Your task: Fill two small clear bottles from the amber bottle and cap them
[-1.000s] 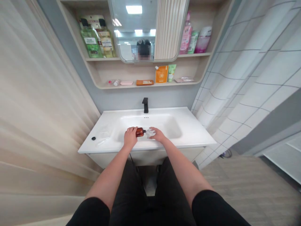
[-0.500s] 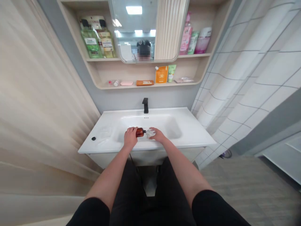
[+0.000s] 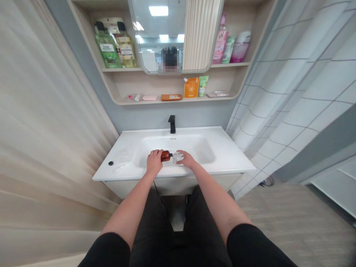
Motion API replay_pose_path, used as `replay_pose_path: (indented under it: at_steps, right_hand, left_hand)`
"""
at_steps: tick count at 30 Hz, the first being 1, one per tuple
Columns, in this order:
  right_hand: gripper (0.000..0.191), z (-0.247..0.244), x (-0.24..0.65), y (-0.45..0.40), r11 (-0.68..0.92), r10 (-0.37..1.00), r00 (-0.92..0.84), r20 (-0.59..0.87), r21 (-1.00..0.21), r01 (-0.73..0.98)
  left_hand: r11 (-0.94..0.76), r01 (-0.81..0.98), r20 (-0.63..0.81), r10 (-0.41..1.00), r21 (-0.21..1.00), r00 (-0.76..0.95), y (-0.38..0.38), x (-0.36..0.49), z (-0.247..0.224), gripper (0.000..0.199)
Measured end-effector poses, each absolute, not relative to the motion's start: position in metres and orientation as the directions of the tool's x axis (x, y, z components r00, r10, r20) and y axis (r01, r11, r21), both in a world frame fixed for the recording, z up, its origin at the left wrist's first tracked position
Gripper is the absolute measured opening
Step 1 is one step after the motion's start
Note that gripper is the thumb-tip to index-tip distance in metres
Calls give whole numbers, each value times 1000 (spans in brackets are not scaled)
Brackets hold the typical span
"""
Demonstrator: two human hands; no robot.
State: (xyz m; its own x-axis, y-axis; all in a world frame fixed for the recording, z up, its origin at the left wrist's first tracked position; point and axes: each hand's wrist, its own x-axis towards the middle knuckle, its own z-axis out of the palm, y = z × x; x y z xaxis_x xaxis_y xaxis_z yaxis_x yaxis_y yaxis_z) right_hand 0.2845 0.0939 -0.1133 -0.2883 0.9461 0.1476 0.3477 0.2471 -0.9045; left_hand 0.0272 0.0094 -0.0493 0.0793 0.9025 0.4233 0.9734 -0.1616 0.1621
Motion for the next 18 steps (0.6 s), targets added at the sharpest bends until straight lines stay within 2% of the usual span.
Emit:
replay_pose_path:
  at_steps: [18]
  right_hand:
    - [87,-111,284,94,233,950,-284,132,-905,357]
  left_hand:
    - [-147,975,399,914,164,71,7,28,-46,62]
